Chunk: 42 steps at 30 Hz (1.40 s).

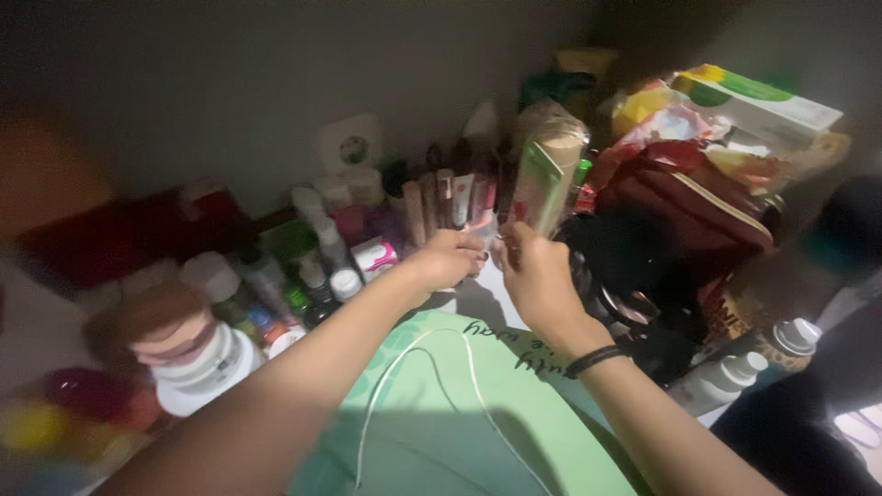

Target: The person moves various cosmetic items and makeup products from a cluttered surface into a paper shopping bag and an organizer tray.

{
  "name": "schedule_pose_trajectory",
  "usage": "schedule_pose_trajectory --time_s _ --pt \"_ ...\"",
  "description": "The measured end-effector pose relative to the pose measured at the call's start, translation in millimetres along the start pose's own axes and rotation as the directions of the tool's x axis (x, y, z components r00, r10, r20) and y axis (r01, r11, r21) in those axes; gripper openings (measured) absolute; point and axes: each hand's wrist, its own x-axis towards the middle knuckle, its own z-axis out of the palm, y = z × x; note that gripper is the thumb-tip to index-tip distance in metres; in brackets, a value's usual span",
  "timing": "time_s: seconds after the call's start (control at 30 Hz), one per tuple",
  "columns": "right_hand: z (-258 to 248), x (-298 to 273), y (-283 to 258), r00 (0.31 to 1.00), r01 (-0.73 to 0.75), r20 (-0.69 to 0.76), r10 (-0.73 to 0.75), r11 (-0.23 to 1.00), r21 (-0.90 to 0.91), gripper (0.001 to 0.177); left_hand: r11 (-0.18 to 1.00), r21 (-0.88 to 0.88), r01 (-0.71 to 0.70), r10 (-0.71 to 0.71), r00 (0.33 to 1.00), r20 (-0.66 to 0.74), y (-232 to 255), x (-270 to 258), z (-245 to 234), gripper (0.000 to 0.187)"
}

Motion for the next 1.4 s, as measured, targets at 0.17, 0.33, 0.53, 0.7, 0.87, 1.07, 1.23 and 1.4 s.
schedule_pose_trajectory --time_s 0.17,0.33,0.53,0.7,0.87,1.07,1.23,1.4 --pt "-6 -7 -14 1.000 -0.001 -0.029 0.001 1.000 0.005 0.021 0.996 0.075 0.048 -0.047 0.999 -0.010 26 -43 -12 0.043" --pt "-13 -16 -26 0.998 0.027 -0.049 -0.030 0.998 -0.058 0.023 0.997 0.071 0.003 -0.005 0.999 0.039 47 -78 -18 0.044" --pt "-20 -29 -47 0.998 -0.064 -0.034 0.061 0.995 -0.079 0.025 0.989 0.145 0.013 -0.014 1.000 0.010 68 -122 -24 0.043" --pt "-26 -45 -64 0.994 -0.107 -0.018 0.106 0.993 -0.045 0.027 0.987 0.141 -0.071 0.068 0.997 0.029 70 -140 -29 0.041" --pt "-33 -65 -79 0.997 -0.056 -0.044 0.058 0.998 0.039 0.025 0.984 0.129 -0.125 0.120 0.992 0.044 65 -157 -30 0.040" --pt "-44 -85 -92 0.996 -0.067 -0.055 0.068 0.998 0.020 0.026 0.988 0.071 -0.140 0.137 0.990 0.044 61 -182 -25 0.040" --pt "-54 -101 -101 0.994 -0.091 -0.063 0.090 0.996 -0.020 0.027 0.977 0.078 -0.198 0.201 0.979 -0.025 68 -217 -20 0.036" --pt "-72 -121 -113 0.994 -0.057 -0.088 0.057 0.998 -0.001 0.028 0.929 0.236 -0.283 0.323 0.934 -0.151 80 -268 -24 0.030"
